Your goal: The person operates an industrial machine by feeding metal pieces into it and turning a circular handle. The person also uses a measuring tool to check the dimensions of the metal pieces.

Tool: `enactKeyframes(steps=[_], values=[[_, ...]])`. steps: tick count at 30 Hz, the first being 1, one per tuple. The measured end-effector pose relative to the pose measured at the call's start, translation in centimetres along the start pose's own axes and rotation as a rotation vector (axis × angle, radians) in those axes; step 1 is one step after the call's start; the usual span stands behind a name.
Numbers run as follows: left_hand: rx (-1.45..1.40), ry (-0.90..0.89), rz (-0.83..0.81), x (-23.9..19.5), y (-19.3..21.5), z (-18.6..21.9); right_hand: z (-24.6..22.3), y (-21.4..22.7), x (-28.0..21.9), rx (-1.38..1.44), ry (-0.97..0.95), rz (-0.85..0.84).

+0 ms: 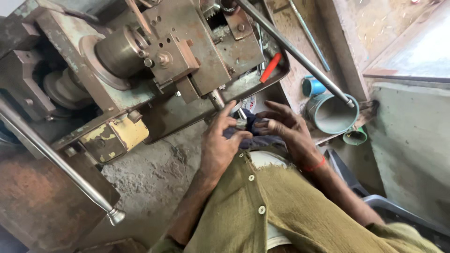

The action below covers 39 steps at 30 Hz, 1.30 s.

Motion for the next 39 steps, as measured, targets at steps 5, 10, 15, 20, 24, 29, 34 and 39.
enactKeyframes(steps=[5,10,15,20,24,29,34,39], values=[[0.392,-0.558,0.007,1.3,-3.1,1.9,-2.2,-0.2,-1.2,-0.092,0.086,-0.047],[0.274,-0.472,-0.212,1.4,-4.2,2.1,-0.7,2.4,-0.3,-0.101,0.074,-0.075],[0.101,-0.307,-0.297,1.3,-4.3,2.0,-1.6,5.1,-1.5,-0.357,0.274,0.038],[-0.013,-0.315,0.207,-0.1,1.6,2.6,-7.0,11.2,-5.6,-1.244,0.719,0.56],[0.024,-0.313,0.602,-2.1,6.9,1.6,-8.0,14.2,-5.9,-1.425,0.324,0.526],[0.34,-0.457,0.999,-6.4,13.8,-0.1,-6.6,14.3,-3.8,-1.186,0.107,0.504],[0.735,-0.349,1.111,-10.4,18.9,-0.4,-6.5,15.9,-3.2,-1.152,0.231,0.345],[0.739,0.026,0.972,-12.1,19.1,-0.4,-7.6,14.8,-2.4,-1.149,0.245,0.345]])
Point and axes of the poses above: each hand's wrist, its own x-axis towards the middle knuckle, its own y-axis out of the back of the hand, z = x × y, the point moved 3 cm from there along x, towards the middle knuckle, and after that the axes turned 1 degree about z, right-handed, at the moved point
